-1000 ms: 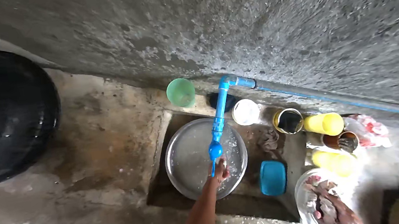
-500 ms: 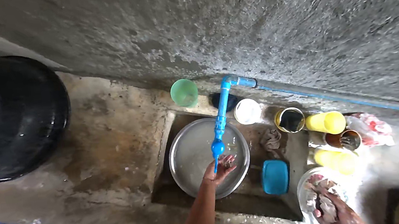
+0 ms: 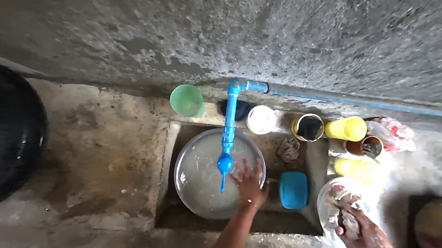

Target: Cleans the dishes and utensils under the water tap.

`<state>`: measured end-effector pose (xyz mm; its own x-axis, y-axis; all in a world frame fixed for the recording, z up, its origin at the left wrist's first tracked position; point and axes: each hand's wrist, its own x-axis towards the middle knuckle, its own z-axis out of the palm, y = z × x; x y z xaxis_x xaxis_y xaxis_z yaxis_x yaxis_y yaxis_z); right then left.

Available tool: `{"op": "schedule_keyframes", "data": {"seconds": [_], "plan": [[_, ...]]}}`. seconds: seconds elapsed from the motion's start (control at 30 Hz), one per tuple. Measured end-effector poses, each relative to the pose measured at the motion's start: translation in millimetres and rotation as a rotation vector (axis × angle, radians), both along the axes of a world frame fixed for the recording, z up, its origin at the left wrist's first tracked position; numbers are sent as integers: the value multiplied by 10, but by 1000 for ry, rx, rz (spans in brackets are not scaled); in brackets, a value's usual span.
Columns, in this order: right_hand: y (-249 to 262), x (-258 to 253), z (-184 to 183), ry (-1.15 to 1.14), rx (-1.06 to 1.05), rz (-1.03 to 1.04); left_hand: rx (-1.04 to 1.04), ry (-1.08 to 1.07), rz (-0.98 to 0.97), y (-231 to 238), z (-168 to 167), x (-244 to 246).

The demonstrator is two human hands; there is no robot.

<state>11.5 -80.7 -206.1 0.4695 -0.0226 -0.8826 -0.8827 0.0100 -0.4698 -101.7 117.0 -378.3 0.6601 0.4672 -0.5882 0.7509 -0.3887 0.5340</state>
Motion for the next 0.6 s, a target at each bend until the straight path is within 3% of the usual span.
{"op": "schedule_keyframes", "data": {"seconds": [0.1,0.2,0.37,0.6], "plan": [[-10,21,-2,3,-14,1,-23,-165,-141,-456,-141,238],[-90,33,10,-9,13,27,-227,-22,-273,-697,-307,484],[-396,-6,-33,7,24,34,-409,239,-42,-958,-697,700],[-670,-109,-89,47,48,-15,-391,275,-245,-992,-656,753]]}}
